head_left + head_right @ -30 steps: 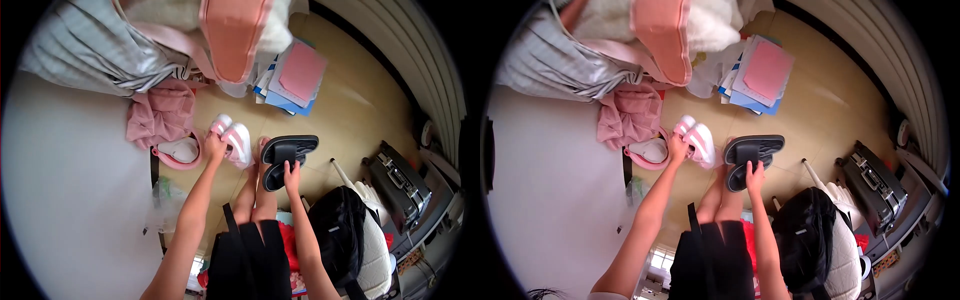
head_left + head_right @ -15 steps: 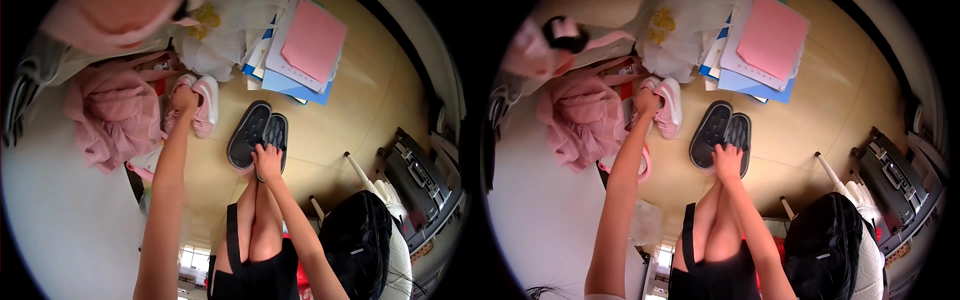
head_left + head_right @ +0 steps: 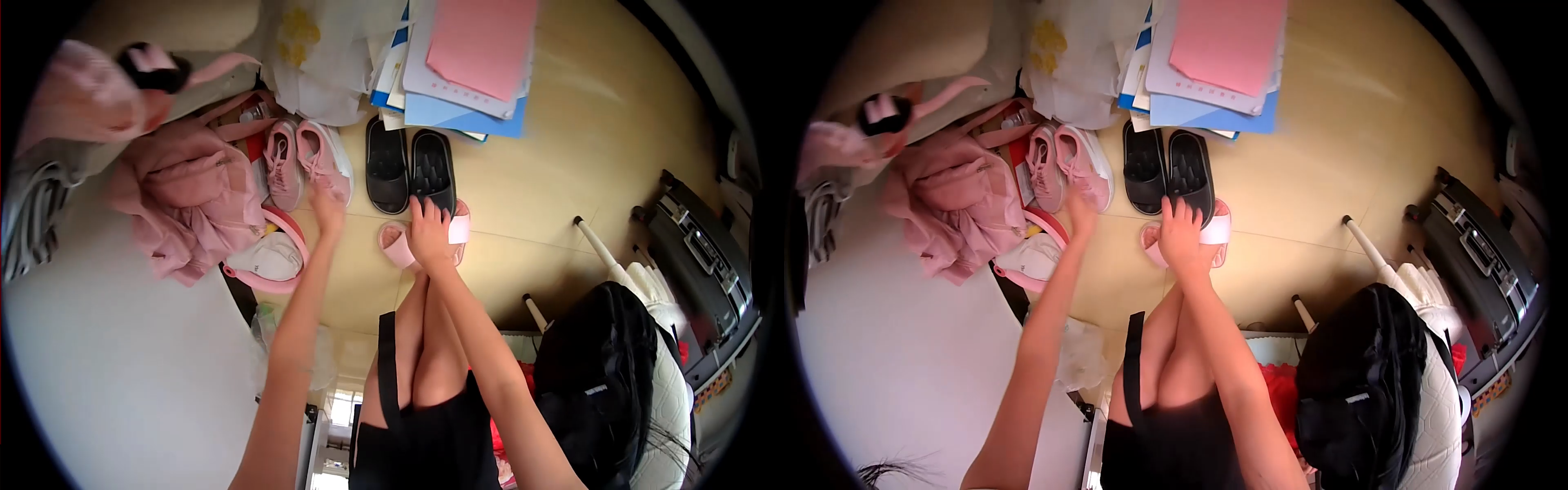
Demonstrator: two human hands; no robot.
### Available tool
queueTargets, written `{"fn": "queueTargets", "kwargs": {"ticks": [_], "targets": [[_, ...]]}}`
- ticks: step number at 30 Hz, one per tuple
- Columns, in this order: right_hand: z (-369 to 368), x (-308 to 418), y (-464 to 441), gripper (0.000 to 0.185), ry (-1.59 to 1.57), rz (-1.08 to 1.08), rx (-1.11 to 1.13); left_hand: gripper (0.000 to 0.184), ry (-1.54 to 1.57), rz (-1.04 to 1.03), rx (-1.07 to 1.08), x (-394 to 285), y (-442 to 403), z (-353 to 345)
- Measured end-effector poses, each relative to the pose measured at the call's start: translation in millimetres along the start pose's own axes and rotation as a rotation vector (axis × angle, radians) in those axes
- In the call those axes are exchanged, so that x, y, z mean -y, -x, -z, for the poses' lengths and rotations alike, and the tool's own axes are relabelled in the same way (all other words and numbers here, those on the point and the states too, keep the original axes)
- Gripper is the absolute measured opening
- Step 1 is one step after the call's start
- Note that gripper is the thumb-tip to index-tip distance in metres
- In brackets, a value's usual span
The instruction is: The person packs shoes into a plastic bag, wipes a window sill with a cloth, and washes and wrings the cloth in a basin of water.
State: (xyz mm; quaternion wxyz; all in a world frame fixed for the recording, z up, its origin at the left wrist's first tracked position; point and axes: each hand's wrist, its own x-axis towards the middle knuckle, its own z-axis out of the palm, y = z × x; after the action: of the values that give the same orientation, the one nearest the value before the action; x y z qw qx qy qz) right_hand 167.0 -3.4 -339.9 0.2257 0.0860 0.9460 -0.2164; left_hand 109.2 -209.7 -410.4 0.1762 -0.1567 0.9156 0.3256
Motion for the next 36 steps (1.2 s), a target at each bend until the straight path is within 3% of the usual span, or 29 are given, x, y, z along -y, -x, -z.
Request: {"fn": "queueTargets", "kwargs": {"ticks": [1,4,6,8,10,12,14,16,18,20,22,24,27,34,36], "targets": [[8.9,-1.7,10.5,0.057,-0.073,-0.061,0.098,0.035,-0.113,-0.04,0.088,-4.7,27.6,-12.8],[32.4,-7.8,43.9,0.049,-0.208,-0.158,0.218,0.023,0.24,0.29,0.7,-32.2,87.5,-34.0],[45.9,-15.3,64.6,0.044,-0.264,-0.192,0.238,0.018,0.084,-0.178,0.519,-56.8,130.4,-46.9],[64.1,-17.9,86.6,0.037,-0.359,-0.234,0.209,0.015,0.285,0.088,0.626,-117.4,160.1,-28.1],[102.0,-8.8,107.6,0.033,-0.429,-0.262,0.152,0.014,0.228,0.134,0.602,-171.2,183.9,3.1],[142.9,4.8,132.4,0.028,-0.758,-0.261,0.065,0.016,0.215,0.029,0.54,-186.9,211.3,23.3],[167.3,13.1,159.6,0.026,-0.759,-0.251,0.104,0.017,0.205,0.035,0.517,-222.2,238.8,67.5],[222.5,32.1,177.1,0.025,-0.68,-0.164,0.129,0.018,0.273,-0.113,0.434,-243.7,256.7,104.8],[239.3,35.1,183.1,0.027,-0.695,-0.108,0.141,0.019,0.291,-0.15,0.499,-278.9,256.8,154.0],[314.2,55.2,185.5,0.027,-0.674,-0.088,0.151,0.021,0.349,0.017,0.577,-283.7,248.5,164.6],[347.1,54.9,176.4,0.028,-0.665,-0.078,0.109,0.021,0.261,-0.093,0.626,-315.8,231.6,184.9],[381.4,50.2,171.7,0.026,-0.718,-0.05,0.023,0.022,0.287,-0.195,0.657,-340.1,212.1,181.8],[438.8,43.3,167.1,0.025,-1.0,-0.119,0.006,0.026,0.173,-0.242,0.686,-433.4,206.0,206.8],[525.2,-16.3,114.3,0.026,-1.076,-0.121,-0.179,0.032,-0.042,-0.54,0.726,-584.1,173.7,199.0],[563.1,-35.7,94.2,0.021,-1.163,-0.137,-0.094,0.034,-0.014,-0.485,0.733,-623.9,159.9,194.4]]}}
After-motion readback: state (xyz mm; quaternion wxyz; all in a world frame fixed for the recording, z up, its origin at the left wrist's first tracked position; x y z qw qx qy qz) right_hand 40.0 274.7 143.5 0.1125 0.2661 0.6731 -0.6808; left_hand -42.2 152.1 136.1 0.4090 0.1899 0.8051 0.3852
